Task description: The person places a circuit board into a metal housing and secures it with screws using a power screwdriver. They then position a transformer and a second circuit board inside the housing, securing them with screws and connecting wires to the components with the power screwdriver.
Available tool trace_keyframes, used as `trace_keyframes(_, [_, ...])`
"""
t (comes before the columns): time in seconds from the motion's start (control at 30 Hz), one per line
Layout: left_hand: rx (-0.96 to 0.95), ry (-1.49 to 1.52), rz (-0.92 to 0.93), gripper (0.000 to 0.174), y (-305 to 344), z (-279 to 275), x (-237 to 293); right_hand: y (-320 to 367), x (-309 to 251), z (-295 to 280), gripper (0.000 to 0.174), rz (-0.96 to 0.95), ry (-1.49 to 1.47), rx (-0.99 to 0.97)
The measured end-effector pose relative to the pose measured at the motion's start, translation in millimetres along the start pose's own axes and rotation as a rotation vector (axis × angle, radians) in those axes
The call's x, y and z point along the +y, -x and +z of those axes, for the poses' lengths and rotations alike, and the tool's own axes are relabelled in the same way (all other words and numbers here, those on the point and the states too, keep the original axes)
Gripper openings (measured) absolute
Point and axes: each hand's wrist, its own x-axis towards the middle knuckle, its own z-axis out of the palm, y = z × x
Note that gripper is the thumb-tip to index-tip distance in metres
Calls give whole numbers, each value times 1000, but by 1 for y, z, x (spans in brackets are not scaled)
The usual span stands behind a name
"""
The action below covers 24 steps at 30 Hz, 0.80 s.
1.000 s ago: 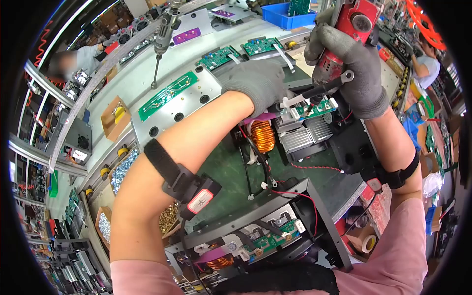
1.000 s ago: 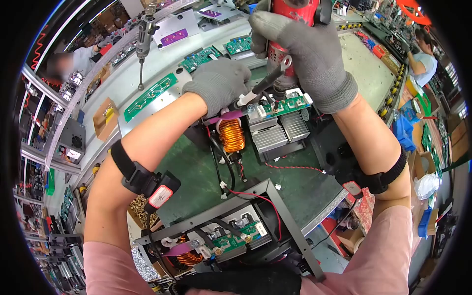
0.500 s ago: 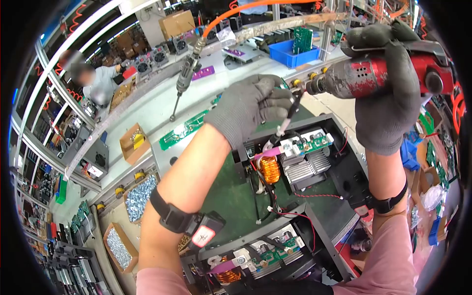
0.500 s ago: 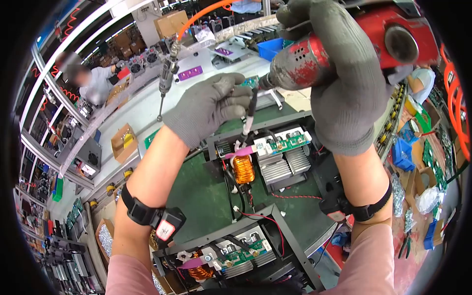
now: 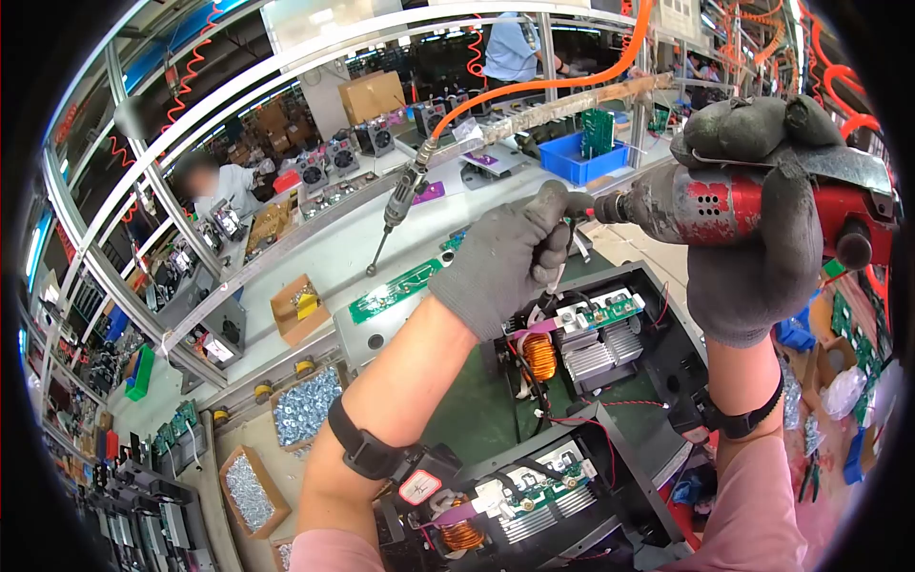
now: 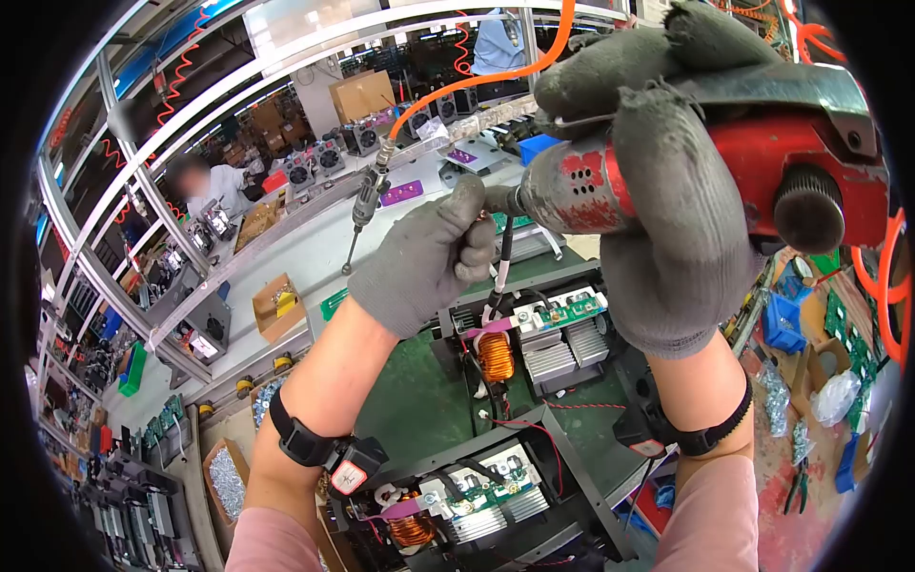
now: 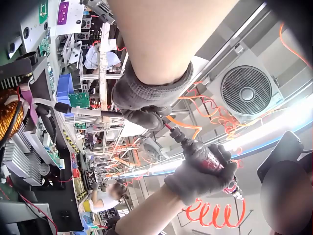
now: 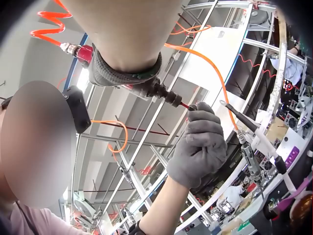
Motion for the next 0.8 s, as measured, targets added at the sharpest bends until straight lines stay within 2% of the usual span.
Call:
trace_keyframes(0.13, [-57,-81,64,33,4,2,-1,-1,-6,1,36,-17,39,1])
trace_keyframes(0.2, [-161,-37,45,35,5,0,1,-2,-8,1,36,-26,57,-3])
trace_keyframes(0.53, [-187,-46,43,37,-5,5,-9,-1,-4,-7,36,-65,178,-2])
trace_keyframes(0.6, [346,-520,167,39,-16,9,-8,-1,-1,-16,36,-83,239,0])
trace_keyframes(0.63, [337,-520,164,39,-24,3,-15,-2,0,-21,36,-95,288,-5])
trace_keyframes(0.7, [574,-1309,616,36,-37,-11,-29,-4,5,-31,36,-113,398,-10])
trace_keyframes(0.73, [567,-1302,424,33,-38,-8,-35,-4,6,-34,36,-102,417,-7])
trace_keyframes(0.77, [562,-1304,422,33,-40,-9,-39,-3,8,-33,37,-70,380,17])
trace_keyframes(0.8, [470,-1251,418,32,-41,-9,-40,-3,10,-31,37,-40,343,42])
